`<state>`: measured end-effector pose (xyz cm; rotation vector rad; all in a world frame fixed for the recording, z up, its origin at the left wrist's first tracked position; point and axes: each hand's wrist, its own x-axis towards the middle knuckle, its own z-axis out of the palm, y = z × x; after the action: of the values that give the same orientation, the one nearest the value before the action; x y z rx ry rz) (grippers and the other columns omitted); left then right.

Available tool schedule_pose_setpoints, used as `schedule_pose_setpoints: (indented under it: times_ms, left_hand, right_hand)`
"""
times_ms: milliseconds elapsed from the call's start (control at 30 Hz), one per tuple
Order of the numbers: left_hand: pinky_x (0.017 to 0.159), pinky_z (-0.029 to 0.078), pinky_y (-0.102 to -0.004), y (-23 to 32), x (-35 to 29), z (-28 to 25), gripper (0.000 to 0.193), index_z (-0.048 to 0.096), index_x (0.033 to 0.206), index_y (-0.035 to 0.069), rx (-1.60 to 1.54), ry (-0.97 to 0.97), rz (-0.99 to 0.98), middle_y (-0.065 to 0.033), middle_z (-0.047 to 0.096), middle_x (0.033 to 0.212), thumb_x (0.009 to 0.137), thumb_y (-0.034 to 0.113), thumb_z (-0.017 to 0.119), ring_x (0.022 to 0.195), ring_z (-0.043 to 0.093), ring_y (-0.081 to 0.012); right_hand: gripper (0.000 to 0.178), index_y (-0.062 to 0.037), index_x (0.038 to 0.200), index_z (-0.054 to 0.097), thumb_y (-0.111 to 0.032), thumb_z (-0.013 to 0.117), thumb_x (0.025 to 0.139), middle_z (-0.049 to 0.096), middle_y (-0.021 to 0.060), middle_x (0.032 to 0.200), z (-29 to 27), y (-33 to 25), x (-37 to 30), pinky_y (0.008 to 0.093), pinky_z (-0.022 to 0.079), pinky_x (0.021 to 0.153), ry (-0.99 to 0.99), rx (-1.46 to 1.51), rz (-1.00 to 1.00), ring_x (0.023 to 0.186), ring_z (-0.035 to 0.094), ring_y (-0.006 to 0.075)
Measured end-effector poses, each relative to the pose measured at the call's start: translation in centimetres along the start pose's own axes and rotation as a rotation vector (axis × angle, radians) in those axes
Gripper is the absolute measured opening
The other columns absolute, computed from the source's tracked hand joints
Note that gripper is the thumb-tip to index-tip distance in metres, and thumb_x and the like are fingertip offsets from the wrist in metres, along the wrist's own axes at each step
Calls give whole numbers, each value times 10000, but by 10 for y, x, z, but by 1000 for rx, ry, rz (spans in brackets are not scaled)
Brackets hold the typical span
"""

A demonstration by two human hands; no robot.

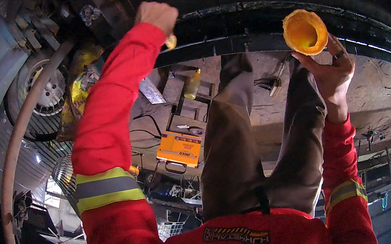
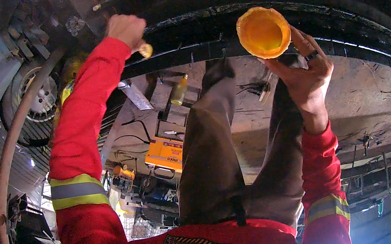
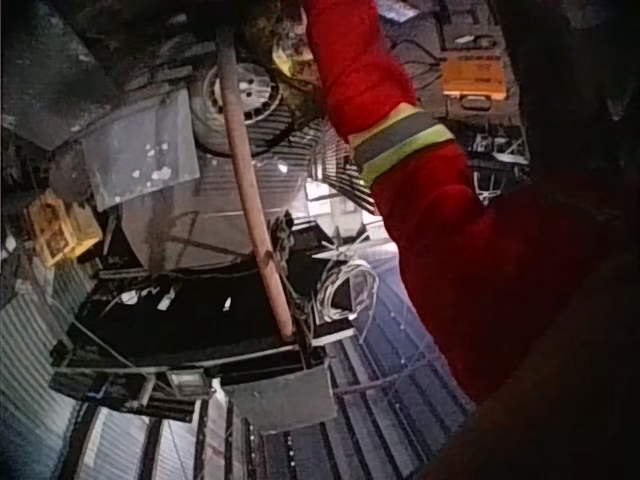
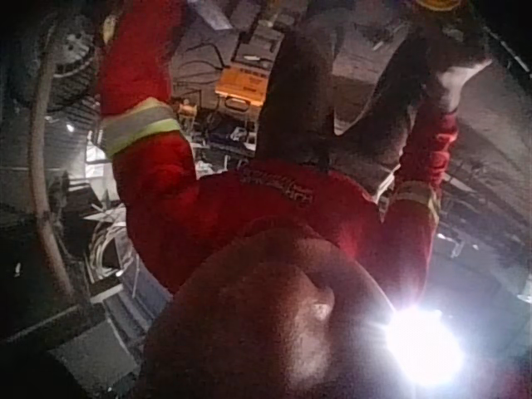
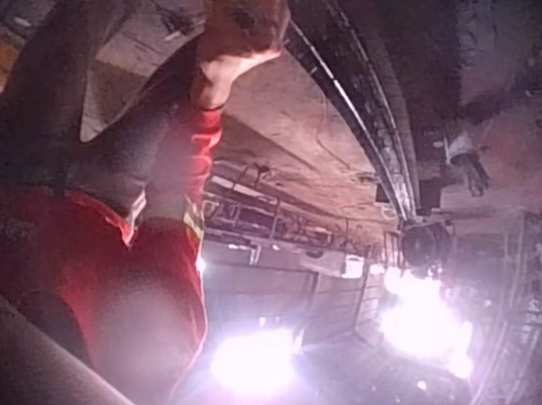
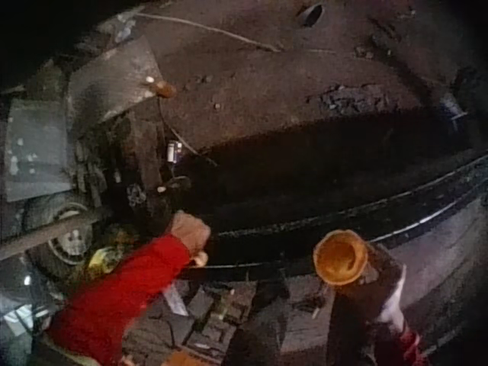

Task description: The person applies a yellow substance to a large curved metal surface using a brush and a small cup. The person repeatedly dips the brush into the cup and spreads the substance along the metal edge. The person also handles a small bottle and a cap during the process.

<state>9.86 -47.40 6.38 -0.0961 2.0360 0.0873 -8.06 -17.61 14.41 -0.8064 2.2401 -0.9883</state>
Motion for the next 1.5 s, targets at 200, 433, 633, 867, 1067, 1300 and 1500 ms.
schedule_pose_setpoints:
  times_ms: [200, 433, 633, 867, 1067, 1300, 1500]
  left_hand:
    - [700, 529, -421, -3, -3, -19, 326, 711, 826, 82, -326, 96, -77, -148, 685, 836, 679, 367, 771, 824, 671, -322]
    - [648, 512, -457, -13, -20, 0, 334, 687, 784, 79, -207, 96, -129, -153, 660, 742, 740, 409, 713, 764, 657, -351]
    - [675, 511, -456, 19, -15, -13, 313, 682, 815, 87, -250, 109, -92, -137, 669, 775, 734, 387, 725, 786, 657, -336]
    - [651, 514, -439, 22, 21, -15, 296, 693, 755, 83, -63, 226, 40, -139, 673, 755, 691, 366, 752, 752, 665, -319]
    - [678, 510, -431, 41, 19, -35, 351, 691, 785, 81, -278, 285, 42, -133, 675, 760, 710, 422, 731, 770, 663, -331]
    - [700, 506, -447, 22, 6, -18, 376, 685, 783, 94, -353, 78, -53, -141, 675, 799, 738, 467, 699, 798, 657, -332]
    - [734, 510, -438, 30, 0, -37, 331, 703, 815, 111, -354, 103, -32, -123, 685, 823, 721, 427, 715, 834, 661, -317]
  right_hand:
    - [564, -23, 1139, 642, -80, 855, 620, 659, 126, 1113, -3, -2, 1, 341, 503, 887, 1, -15, 9, 1028, 637, 228]
    - [558, -23, 1134, 645, -74, 854, 618, 659, 129, 1110, -5, 2, 2, 348, 500, 894, -8, 8, 47, 1023, 638, 228]
    - [569, -26, 1146, 639, -61, 849, 619, 662, 121, 1103, -3, 8, -2, 343, 500, 891, 2, 44, 5, 1026, 635, 224]
    - [591, -28, 1153, 635, -56, 855, 606, 665, 117, 1096, -6, 4, 6, 342, 504, 881, -22, 43, 2, 1011, 642, 222]
    - [586, -20, 1153, 634, -70, 854, 611, 667, 118, 1089, -11, 3, 8, 342, 506, 876, -10, 17, -38, 1003, 645, 227]
    - [565, -17, 1137, 641, -78, 853, 616, 667, 121, 1088, -14, 2, 2, 340, 508, 873, -22, -15, -13, 1005, 645, 235]
    - [577, -16, 1132, 643, -61, 855, 597, 667, 124, 1087, -17, -2, 2, 331, 505, 879, 1, 0, -27, 1010, 643, 233]
